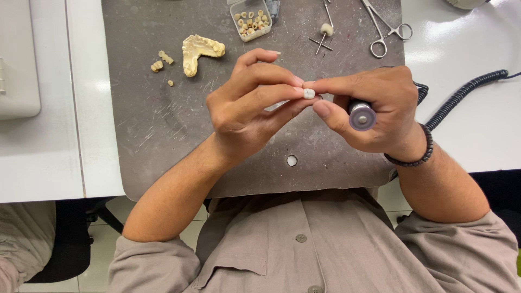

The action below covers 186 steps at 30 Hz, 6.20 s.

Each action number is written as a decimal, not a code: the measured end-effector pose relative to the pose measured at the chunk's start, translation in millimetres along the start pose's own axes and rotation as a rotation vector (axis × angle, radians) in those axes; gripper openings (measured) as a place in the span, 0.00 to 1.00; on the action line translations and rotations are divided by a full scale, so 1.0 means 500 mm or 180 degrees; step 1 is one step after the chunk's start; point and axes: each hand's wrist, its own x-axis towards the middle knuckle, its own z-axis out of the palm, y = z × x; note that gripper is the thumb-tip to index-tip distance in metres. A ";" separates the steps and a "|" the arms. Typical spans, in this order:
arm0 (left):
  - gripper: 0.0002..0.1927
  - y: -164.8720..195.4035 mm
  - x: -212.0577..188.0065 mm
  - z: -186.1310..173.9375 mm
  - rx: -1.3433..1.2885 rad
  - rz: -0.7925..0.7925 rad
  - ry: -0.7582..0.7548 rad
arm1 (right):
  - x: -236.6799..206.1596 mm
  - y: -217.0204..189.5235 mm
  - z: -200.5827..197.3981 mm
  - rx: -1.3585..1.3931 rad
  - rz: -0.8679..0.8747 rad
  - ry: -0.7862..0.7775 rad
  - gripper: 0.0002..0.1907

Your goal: The person holds a small white dental crown in one hand and a rotary grinding tool in the other, repeatedly grinding and shaping the crown's surface, turning it over to work different sides, and pausing to feel the surface with their fingers before resuming grinding.

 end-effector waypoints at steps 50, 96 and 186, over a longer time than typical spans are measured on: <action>0.15 -0.001 -0.002 -0.025 -0.0122 0.0002 -0.0483 | 0.048 0.003 -0.005 -0.1708 -0.0697 0.0122 0.37; 0.14 -0.018 -0.009 -0.022 -0.0151 0.0088 -0.0719 | 0.031 -0.006 -0.012 -0.2027 -0.0315 -0.0367 0.38; 0.10 -0.022 -0.020 -0.021 -0.0360 -0.0173 -0.0735 | 0.024 -0.014 -0.005 -0.2041 0.0080 -0.0651 0.41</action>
